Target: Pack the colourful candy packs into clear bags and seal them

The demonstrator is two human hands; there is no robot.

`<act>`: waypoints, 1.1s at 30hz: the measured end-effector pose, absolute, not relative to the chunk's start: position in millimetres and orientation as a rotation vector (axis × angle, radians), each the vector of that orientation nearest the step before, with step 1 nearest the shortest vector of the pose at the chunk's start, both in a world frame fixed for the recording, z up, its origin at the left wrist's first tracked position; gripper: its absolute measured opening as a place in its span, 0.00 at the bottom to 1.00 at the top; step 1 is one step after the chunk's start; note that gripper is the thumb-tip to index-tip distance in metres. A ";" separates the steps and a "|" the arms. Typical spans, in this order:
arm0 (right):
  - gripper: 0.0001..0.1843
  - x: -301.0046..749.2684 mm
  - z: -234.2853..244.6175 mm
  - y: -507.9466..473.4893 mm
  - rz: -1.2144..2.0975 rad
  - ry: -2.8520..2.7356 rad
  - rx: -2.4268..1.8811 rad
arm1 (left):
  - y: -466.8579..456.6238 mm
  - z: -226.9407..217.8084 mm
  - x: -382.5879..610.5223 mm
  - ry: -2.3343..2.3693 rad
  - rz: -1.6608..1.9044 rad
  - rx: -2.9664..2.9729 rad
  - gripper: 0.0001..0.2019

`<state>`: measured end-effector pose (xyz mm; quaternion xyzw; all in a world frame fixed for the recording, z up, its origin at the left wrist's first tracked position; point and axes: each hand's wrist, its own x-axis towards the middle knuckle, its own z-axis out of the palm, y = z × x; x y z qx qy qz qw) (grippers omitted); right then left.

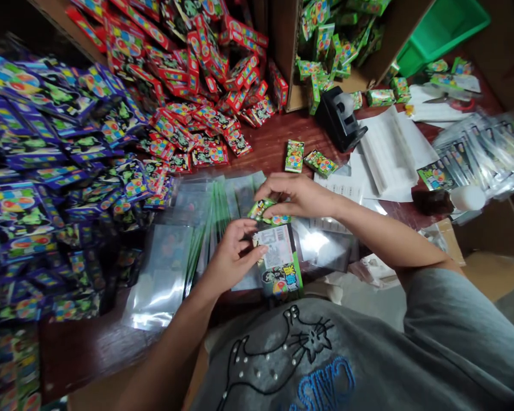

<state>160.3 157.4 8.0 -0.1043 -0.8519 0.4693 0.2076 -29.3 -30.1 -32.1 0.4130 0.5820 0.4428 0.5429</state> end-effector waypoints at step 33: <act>0.18 199.0 -15.9 74.5 1.646 -1.947 -0.766 | -64.4 -38.3 -15.2 1.633 1.399 0.796 0.25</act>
